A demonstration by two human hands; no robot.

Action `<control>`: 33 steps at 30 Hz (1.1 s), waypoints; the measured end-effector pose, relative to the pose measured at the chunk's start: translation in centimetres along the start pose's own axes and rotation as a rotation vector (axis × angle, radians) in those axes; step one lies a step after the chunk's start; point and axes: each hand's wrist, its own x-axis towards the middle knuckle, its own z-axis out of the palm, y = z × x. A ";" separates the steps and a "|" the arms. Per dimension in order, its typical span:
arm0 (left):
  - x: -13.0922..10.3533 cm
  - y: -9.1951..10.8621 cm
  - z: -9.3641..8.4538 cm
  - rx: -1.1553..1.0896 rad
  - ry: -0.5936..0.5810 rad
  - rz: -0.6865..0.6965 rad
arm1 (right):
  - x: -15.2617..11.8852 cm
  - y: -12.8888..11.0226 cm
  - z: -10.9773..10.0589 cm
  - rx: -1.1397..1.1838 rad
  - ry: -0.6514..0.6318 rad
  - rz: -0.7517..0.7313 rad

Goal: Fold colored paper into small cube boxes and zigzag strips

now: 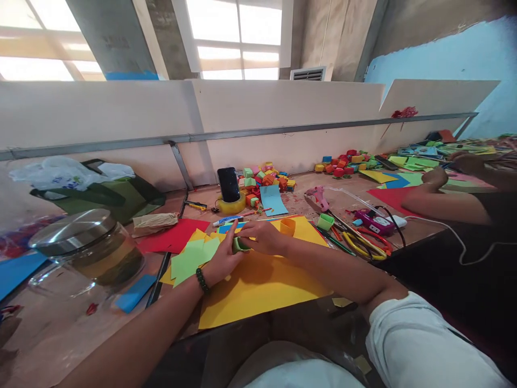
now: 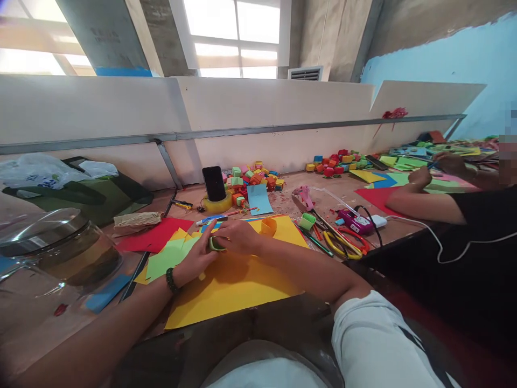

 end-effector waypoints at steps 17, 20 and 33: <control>0.1 -0.5 -0.1 0.028 -0.007 0.027 | -0.2 0.6 0.5 0.029 0.018 0.004; 0.1 -0.5 0.0 0.035 -0.012 0.018 | -0.3 0.5 0.5 0.036 0.015 0.004; 0.2 -1.5 0.1 0.079 0.002 0.037 | -0.5 0.8 0.9 0.043 0.066 -0.019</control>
